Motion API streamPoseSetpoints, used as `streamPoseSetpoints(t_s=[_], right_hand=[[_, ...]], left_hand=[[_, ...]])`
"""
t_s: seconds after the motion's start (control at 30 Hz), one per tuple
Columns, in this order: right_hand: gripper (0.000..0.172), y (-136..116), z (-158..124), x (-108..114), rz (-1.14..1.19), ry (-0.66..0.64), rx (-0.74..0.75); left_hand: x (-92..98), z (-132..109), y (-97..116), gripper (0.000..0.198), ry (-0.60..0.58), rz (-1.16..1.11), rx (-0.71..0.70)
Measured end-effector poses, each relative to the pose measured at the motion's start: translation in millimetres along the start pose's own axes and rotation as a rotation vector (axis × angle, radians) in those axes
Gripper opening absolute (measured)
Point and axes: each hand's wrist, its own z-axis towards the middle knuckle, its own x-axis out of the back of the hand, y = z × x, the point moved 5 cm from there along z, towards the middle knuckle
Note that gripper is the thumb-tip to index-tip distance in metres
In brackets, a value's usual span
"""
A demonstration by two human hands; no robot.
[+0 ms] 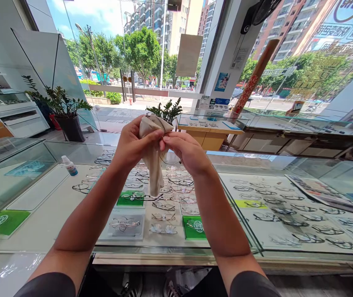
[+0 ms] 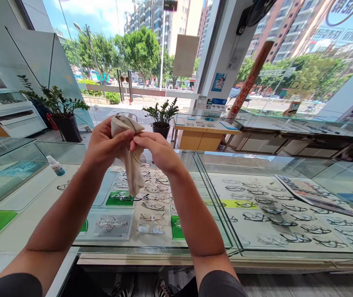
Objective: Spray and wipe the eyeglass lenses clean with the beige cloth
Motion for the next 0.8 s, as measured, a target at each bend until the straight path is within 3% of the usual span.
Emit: streamPoseSetpoints(t_s=[0.23,0.3,0.4,0.6,0.67,0.8], right_hand=[[0.027,1,0,-14,-0.004,-0.069,-0.004],[0.026,1,0,-10,0.008,-0.053,-0.006],[0.027,0,-1,1,0.027,-0.012,-0.006],[0.027,1,-2,9,0.001,0.022,-0.030],[0.027,2,-1,7,-0.008,0.021,-0.037],[0.027,3,1,-1,0.010,-0.007,-0.006]], left_hand=[[8.6,-5,-2,0.049,0.244,0.102,-0.122],[11.4,-2,-5,0.052,0.201,0.069,-0.074],[12.9,4,-8,0.050,0.039,0.003,0.030],[7.3,4,0,0.042,-0.184,-0.050,0.130],[4.7,3,0,0.044,-0.173,-0.054,0.132],[3.3,2,-6,0.041,-0.036,-0.058,0.074]])
